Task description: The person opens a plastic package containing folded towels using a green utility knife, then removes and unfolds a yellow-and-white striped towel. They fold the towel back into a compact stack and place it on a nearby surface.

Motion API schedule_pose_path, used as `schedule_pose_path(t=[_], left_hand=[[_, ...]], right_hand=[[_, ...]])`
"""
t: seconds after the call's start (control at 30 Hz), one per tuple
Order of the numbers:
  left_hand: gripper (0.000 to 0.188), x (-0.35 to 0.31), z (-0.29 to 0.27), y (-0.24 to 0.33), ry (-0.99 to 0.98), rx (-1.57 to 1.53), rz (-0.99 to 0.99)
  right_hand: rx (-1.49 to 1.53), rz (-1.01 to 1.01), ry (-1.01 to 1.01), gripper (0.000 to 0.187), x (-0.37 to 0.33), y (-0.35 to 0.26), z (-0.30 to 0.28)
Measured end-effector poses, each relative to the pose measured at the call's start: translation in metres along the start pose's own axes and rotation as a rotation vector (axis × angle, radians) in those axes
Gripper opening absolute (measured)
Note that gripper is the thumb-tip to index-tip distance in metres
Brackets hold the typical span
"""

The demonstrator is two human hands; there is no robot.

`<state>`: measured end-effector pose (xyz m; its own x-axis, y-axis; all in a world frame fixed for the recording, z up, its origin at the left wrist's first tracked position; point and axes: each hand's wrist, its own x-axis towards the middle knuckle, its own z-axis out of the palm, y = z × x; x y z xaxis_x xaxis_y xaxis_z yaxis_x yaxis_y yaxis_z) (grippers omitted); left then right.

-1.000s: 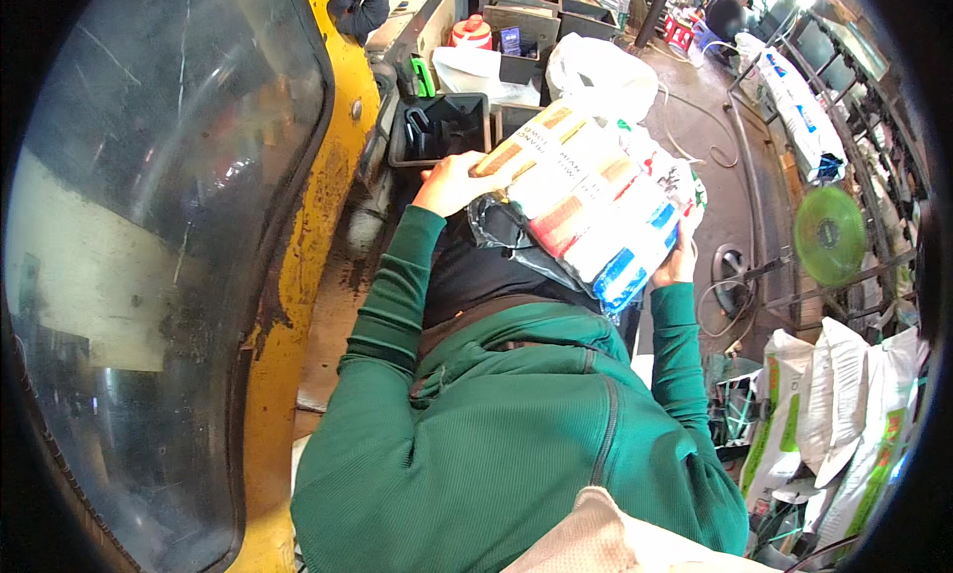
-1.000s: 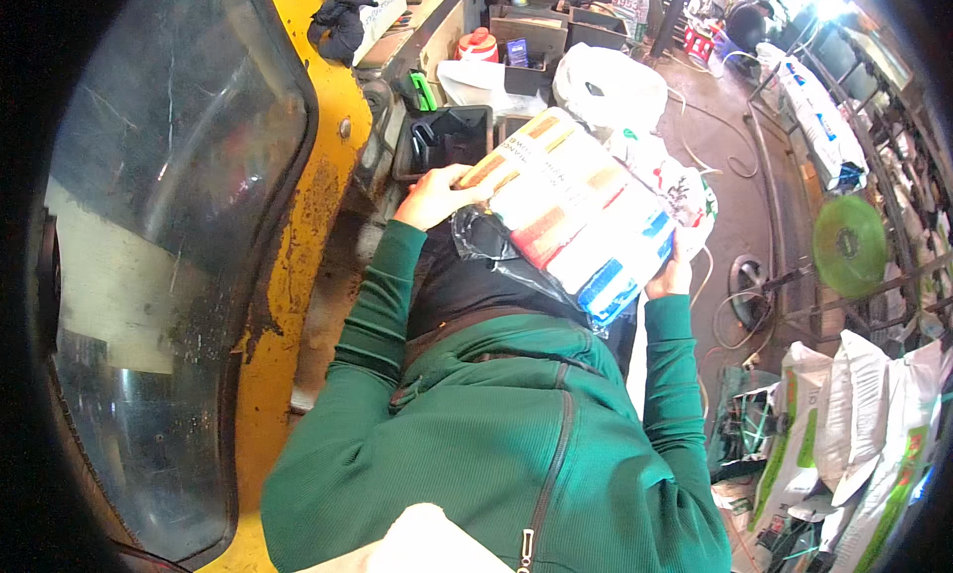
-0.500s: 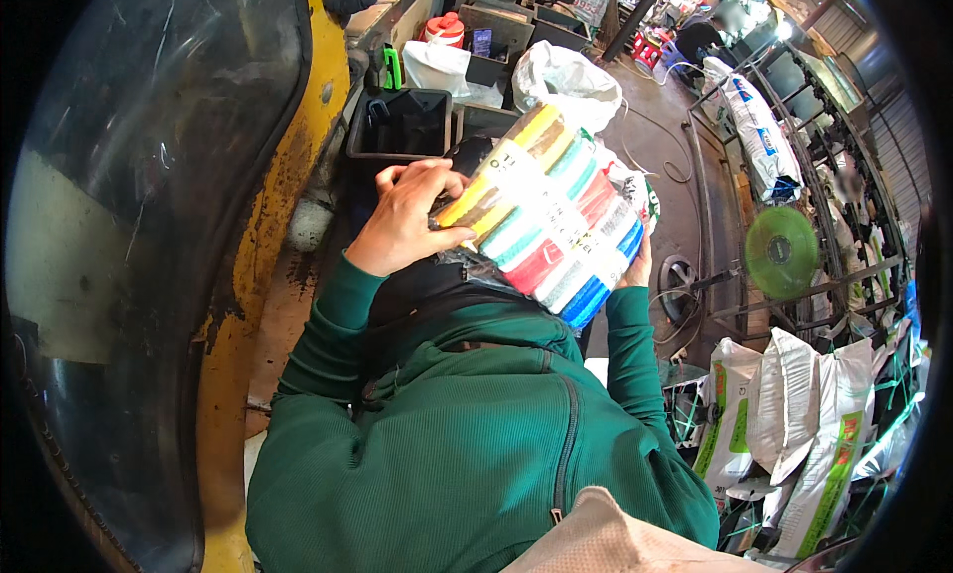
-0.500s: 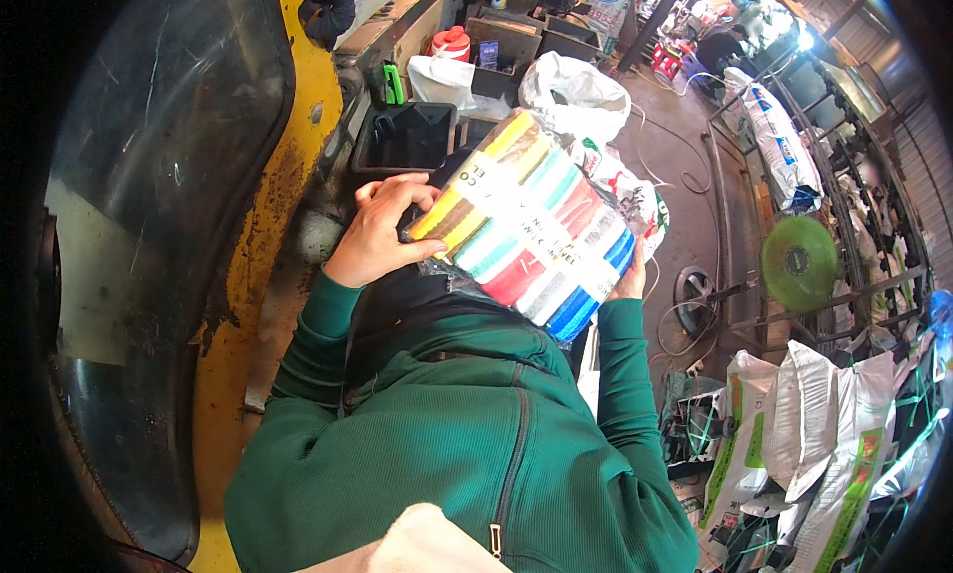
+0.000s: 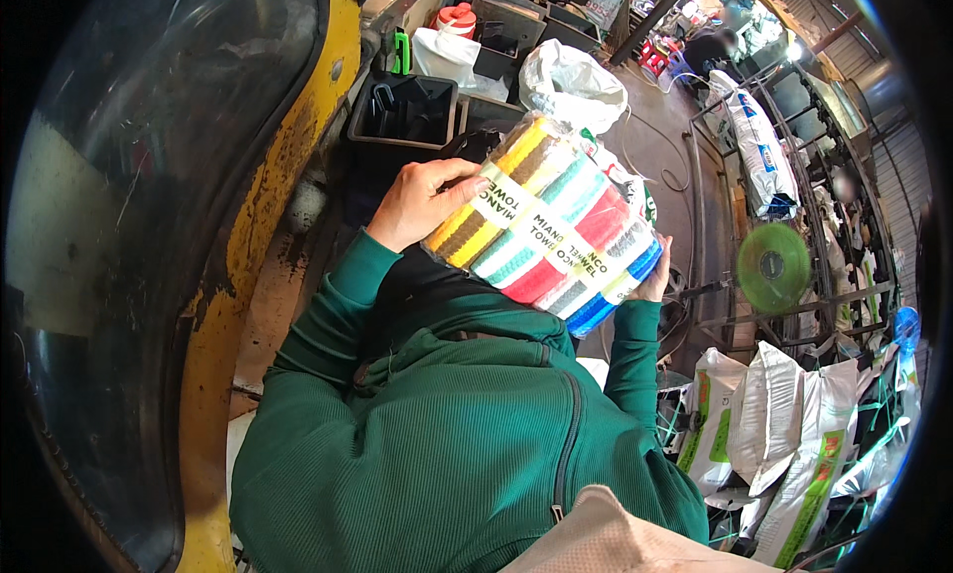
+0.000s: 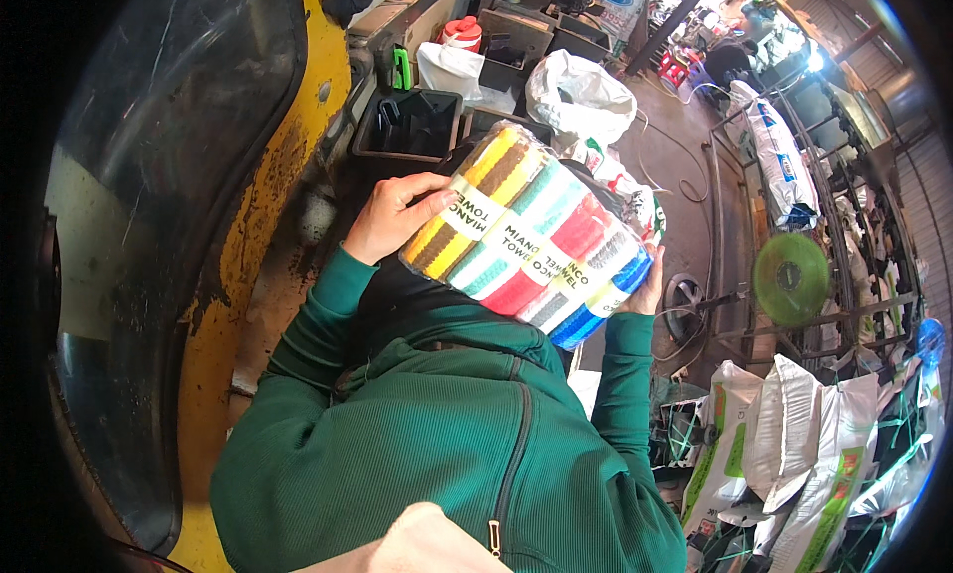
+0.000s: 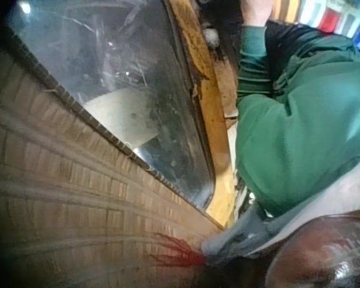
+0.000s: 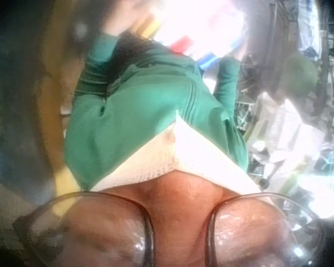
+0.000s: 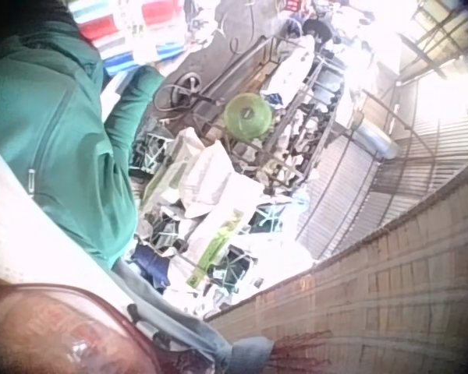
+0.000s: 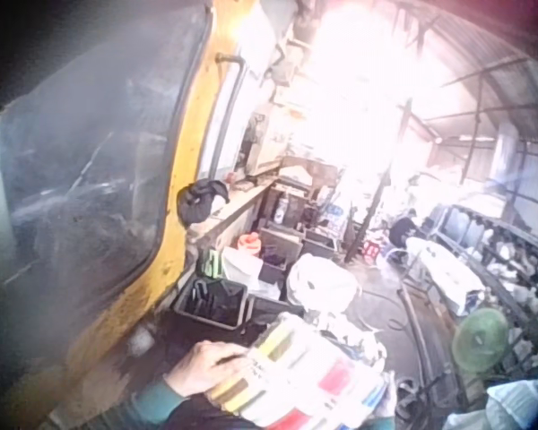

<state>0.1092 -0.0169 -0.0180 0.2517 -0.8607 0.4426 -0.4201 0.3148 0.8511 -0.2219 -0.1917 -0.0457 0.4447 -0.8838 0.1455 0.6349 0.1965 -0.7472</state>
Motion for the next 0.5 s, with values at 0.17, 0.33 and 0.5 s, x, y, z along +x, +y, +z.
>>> schedule_pose_path(t=[0.17,0.33,0.5], left_hand=[[0.034,0.01,0.001,-0.002,0.015,-0.161,0.031],[0.041,0.052,-0.009,0.028,-0.075,-0.044,0.183],[0.026,0.077,-0.016,0.031,-0.175,0.165,0.291]], right_hand=[[0.009,0.03,-0.04,0.034,-0.001,-0.009,-0.008],[0.05,0.024,-0.094,0.029,0.006,-0.013,-0.01],[-0.045,-0.015,-0.002,0.027,0.005,-0.013,0.007]])
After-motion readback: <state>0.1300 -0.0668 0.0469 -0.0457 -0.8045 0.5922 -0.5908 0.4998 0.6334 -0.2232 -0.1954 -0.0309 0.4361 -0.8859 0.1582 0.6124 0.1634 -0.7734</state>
